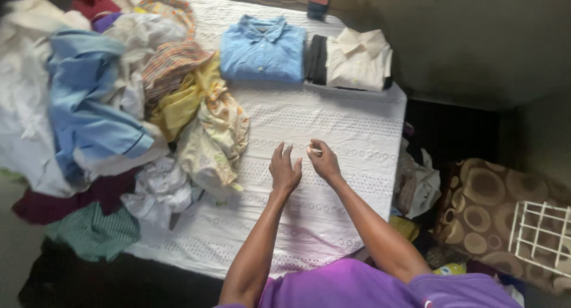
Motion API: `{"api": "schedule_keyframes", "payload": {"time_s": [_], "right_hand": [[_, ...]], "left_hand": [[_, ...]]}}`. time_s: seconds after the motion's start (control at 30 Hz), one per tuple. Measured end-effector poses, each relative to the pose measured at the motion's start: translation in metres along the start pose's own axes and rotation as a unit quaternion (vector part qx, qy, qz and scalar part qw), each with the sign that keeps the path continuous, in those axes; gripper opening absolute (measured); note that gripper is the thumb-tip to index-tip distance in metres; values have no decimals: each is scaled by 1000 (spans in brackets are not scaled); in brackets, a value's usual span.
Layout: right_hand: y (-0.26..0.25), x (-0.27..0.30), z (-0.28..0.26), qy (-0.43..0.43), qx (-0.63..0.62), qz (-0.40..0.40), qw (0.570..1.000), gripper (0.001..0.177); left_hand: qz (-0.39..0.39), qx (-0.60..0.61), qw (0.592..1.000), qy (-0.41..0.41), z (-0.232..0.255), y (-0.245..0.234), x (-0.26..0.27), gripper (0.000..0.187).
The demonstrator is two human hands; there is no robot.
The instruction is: The person picks up a white shirt from a pile of clothes, spreads it flat on a surface, and folds the sleeves and body into a rectangle. The person then picks up a blue shirt and repeats the process of spreading and folding it.
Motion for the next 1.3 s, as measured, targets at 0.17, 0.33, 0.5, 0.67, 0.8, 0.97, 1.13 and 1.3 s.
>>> {"api": "schedule_keyframes", "payload": {"time_s": [0.17,0.33,0.5,0.67,0.8,0.97,1.13,1.3], "right_hand": [[51,59,-24,-29,-38,-121,992,44],[106,91,-55,-30,-33,-204,978,44],[159,101,-109,-120,-49,-247,960,40],[203,103,-189,-164,-70,-252,951,38],[236,111,-253,-226,-64,-259,937,35],[293,119,-331,-249,-180,-291,906,33],[337,129,-375,-289,-168,-291,897,32],[362,135,-379,-258,-213,-319,887,35]], "left_hand": [[61,19,994,-92,-32,-87,24,50],[162,53,981,-91,-57,-165,24,39],[216,210,944,-134,-80,-224,15,25],[276,176,943,-61,-105,-281,1,19],[356,199,913,-7,-127,-334,-27,16],[494,72,856,134,-170,-438,-102,15],[481,-111,864,97,-198,-492,-181,60],[361,-65,930,9,-247,-497,-219,24]]}}
Point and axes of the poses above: each hand's wrist, its own x-axis away from the middle knuckle, its own y-axis out of the palm, z = x × y, the point moved 1 cm from there along -x, towards the middle knuckle, and after that the axes turned 11 degrees about z, right-handed, at the moved point
